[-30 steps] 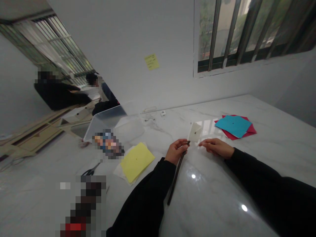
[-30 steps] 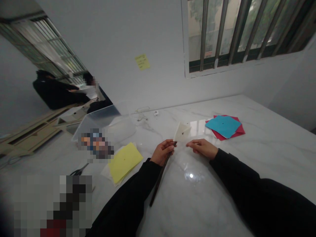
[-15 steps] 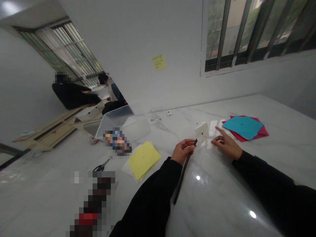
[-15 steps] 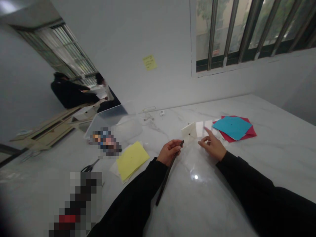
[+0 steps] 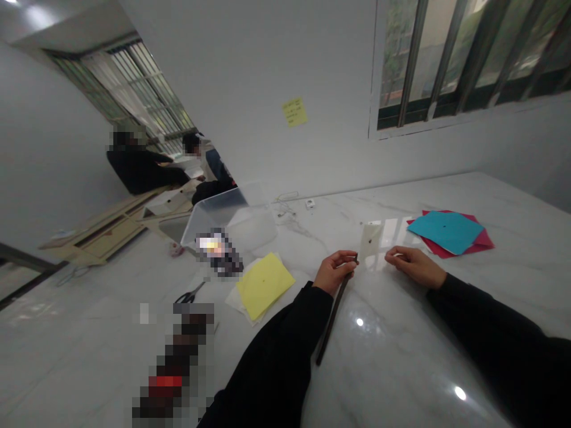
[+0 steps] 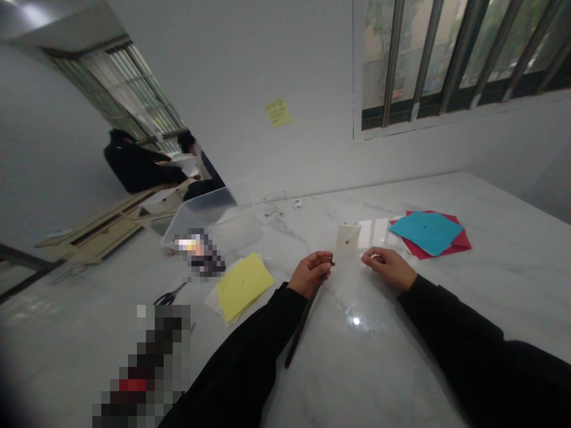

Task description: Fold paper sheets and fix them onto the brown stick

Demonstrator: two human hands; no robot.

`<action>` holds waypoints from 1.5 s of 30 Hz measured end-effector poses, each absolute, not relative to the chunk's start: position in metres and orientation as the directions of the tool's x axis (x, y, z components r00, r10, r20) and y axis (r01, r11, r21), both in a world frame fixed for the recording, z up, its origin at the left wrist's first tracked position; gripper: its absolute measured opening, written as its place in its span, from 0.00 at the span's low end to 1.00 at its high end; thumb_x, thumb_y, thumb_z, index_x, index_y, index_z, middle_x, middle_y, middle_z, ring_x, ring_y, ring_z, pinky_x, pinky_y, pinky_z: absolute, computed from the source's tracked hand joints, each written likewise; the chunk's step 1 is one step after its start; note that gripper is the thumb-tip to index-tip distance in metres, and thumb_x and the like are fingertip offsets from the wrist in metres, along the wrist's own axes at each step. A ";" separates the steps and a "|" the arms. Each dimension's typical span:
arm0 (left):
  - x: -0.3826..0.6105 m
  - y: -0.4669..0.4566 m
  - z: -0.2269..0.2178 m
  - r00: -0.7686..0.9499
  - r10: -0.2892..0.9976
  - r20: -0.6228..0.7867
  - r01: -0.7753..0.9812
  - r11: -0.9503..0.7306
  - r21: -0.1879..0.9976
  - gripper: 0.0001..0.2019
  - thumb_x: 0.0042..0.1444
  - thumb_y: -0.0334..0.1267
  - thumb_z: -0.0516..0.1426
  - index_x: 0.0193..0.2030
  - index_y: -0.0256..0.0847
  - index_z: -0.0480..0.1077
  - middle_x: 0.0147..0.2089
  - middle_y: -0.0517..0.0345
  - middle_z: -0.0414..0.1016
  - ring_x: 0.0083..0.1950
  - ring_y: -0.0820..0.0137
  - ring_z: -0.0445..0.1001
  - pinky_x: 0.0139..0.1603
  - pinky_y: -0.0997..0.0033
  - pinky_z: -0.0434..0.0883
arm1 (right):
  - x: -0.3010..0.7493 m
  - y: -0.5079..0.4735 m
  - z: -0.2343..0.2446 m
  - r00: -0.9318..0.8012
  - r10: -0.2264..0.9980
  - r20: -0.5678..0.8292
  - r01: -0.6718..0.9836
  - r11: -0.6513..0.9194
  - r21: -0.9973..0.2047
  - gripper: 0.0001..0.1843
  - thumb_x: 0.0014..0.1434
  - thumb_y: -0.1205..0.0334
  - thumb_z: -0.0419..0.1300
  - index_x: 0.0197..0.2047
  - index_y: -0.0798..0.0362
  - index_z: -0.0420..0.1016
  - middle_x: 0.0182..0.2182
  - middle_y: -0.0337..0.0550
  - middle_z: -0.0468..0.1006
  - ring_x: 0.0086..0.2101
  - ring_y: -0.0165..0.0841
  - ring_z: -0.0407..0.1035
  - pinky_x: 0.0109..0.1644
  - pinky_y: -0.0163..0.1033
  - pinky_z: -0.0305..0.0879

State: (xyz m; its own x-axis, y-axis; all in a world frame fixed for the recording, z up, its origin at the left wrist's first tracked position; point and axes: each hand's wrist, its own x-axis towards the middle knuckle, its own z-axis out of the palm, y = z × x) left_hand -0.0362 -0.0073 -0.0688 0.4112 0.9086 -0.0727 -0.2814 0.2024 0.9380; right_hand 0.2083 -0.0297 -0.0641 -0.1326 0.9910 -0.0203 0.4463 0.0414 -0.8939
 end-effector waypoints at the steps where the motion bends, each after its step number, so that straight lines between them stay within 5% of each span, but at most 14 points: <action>1: -0.036 -0.008 -0.068 0.407 0.910 -0.074 -0.282 0.202 0.938 0.22 0.41 0.40 0.69 0.44 0.36 0.75 0.37 0.52 0.76 0.30 0.76 0.69 0.33 0.73 0.64 | 0.209 -0.029 -0.065 -0.078 0.997 -0.016 0.410 0.018 -0.912 0.27 0.54 0.38 0.58 0.42 0.55 0.73 0.17 0.30 0.60 0.20 0.26 0.53 0.24 0.33 0.48; 4: -0.036 -0.008 -0.068 0.403 0.912 -0.079 -0.284 0.207 0.936 0.21 0.41 0.39 0.70 0.43 0.36 0.75 0.37 0.53 0.76 0.30 0.75 0.69 0.33 0.72 0.64 | 0.209 -0.030 -0.066 0.042 0.999 -0.006 0.271 -0.017 -0.962 0.41 0.51 0.41 0.61 0.62 0.54 0.60 0.18 0.27 0.59 0.19 0.26 0.52 0.21 0.32 0.48; 8: -0.036 -0.007 -0.069 0.416 0.906 -0.084 -0.275 0.213 0.938 0.21 0.41 0.40 0.70 0.43 0.36 0.75 0.36 0.53 0.76 0.30 0.76 0.69 0.32 0.73 0.63 | 0.204 -0.031 -0.068 0.063 0.998 -0.007 0.172 -0.018 -0.985 0.52 0.50 0.44 0.64 0.71 0.52 0.44 0.23 0.31 0.66 0.19 0.26 0.57 0.19 0.32 0.53; 13: -0.036 -0.007 -0.071 0.416 0.906 -0.078 -0.269 0.205 0.941 0.21 0.42 0.40 0.69 0.43 0.36 0.75 0.35 0.54 0.75 0.28 0.76 0.68 0.32 0.72 0.63 | 0.207 -0.029 -0.074 0.043 0.998 0.053 0.248 0.041 -0.968 0.50 0.54 0.46 0.63 0.71 0.53 0.44 0.25 0.34 0.69 0.22 0.30 0.63 0.24 0.34 0.62; 18: -0.037 -0.008 -0.071 0.433 0.899 -0.074 -0.250 0.199 0.948 0.20 0.43 0.39 0.69 0.43 0.37 0.75 0.36 0.53 0.75 0.29 0.76 0.68 0.32 0.72 0.62 | 0.214 -0.028 -0.073 0.055 0.972 0.227 0.547 0.161 -0.821 0.46 0.57 0.49 0.60 0.72 0.50 0.43 0.28 0.36 0.75 0.22 0.31 0.65 0.28 0.37 0.64; 24: -0.038 -0.010 -0.068 0.446 0.892 -0.072 -0.236 0.195 0.952 0.20 0.43 0.40 0.69 0.44 0.36 0.75 0.37 0.53 0.75 0.29 0.76 0.67 0.32 0.72 0.62 | 0.214 -0.031 -0.069 -0.081 0.965 0.249 0.717 0.230 -0.658 0.33 0.59 0.52 0.57 0.67 0.47 0.58 0.29 0.36 0.76 0.23 0.30 0.67 0.31 0.37 0.65; 27: -0.037 -0.011 -0.068 0.441 0.894 -0.079 -0.233 0.200 0.952 0.21 0.42 0.41 0.69 0.44 0.36 0.75 0.36 0.53 0.74 0.29 0.76 0.67 0.32 0.72 0.62 | 0.212 -0.033 -0.068 -0.081 0.967 0.240 0.733 0.221 -0.643 0.32 0.59 0.52 0.57 0.66 0.47 0.59 0.28 0.37 0.76 0.23 0.30 0.68 0.31 0.37 0.65; 31: -0.037 -0.010 -0.069 0.444 0.892 -0.084 -0.234 0.207 0.950 0.22 0.42 0.41 0.69 0.44 0.36 0.75 0.37 0.53 0.75 0.29 0.76 0.67 0.31 0.73 0.61 | 0.211 -0.034 -0.065 -0.021 0.973 0.232 0.702 0.179 -0.689 0.42 0.58 0.50 0.58 0.71 0.50 0.47 0.28 0.37 0.77 0.22 0.32 0.68 0.29 0.38 0.65; 37: -0.037 -0.010 -0.069 0.449 0.890 -0.078 -0.242 0.205 0.948 0.21 0.42 0.41 0.69 0.43 0.36 0.76 0.36 0.54 0.75 0.30 0.75 0.68 0.32 0.72 0.62 | 0.215 -0.031 -0.068 -0.079 0.983 0.165 0.750 0.168 -0.640 0.27 0.56 0.49 0.58 0.58 0.48 0.69 0.27 0.38 0.77 0.24 0.33 0.69 0.32 0.39 0.64; 43: -0.037 -0.011 -0.069 0.450 0.889 -0.087 -0.215 0.203 0.955 0.21 0.42 0.41 0.69 0.44 0.37 0.76 0.36 0.55 0.75 0.28 0.78 0.67 0.32 0.72 0.62 | 0.211 -0.033 -0.066 -0.051 0.991 0.124 0.697 0.124 -0.707 0.42 0.56 0.45 0.59 0.69 0.50 0.52 0.28 0.37 0.78 0.24 0.33 0.69 0.32 0.39 0.64; 45: -0.037 -0.010 -0.069 0.452 0.888 -0.079 -0.221 0.198 0.955 0.20 0.43 0.41 0.69 0.44 0.37 0.76 0.36 0.55 0.75 0.29 0.77 0.67 0.33 0.72 0.63 | 0.212 -0.033 -0.067 -0.067 0.991 0.120 0.706 0.132 -0.696 0.35 0.57 0.45 0.58 0.65 0.49 0.62 0.28 0.38 0.78 0.24 0.33 0.69 0.31 0.39 0.63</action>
